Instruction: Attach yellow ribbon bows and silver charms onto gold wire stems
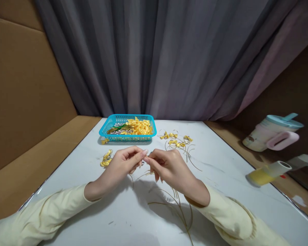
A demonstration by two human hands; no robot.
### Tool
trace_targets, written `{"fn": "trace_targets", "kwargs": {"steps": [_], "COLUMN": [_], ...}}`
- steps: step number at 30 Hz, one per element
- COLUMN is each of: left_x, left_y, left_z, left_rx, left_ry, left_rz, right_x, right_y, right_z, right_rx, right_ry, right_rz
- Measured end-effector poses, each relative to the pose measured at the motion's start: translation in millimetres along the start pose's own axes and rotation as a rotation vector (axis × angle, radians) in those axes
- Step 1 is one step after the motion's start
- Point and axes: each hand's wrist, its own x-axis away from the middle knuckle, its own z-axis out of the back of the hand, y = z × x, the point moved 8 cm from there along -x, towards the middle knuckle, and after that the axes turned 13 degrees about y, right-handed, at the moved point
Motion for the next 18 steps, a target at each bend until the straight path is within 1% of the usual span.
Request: {"fn": "trace_targets", "kwargs": {"steps": [5, 8, 13, 15, 18], "left_x": [-2, -3, -2, -2, -1], "left_y": [5, 6, 8, 9, 8], "left_z": [6.7, 11.7, 10.8, 10.3, 8.9], "left_rx": [-0.111, -0.160, -0.206, -0.203, -0.195], "left_ry": [0.088, 0.136, 0.110, 0.103, 0.087], "left_rz": [-0.149, -0.215, -0.269, -0.273, -0.267], "right_x": [0, 0, -1, -2, -3], "right_y": [-2, -1, -1, -1, 1], "right_z": [-1, -2, 0, 4, 7], "right_rx": [0.035, 0.042, 0.113, 0.140, 0.123], "right_ry": [0.015, 0.007, -0.062, -0.061, -0.077], "right_rz": [0.017, 0.009, 0.008, 0.002, -0.052]}}
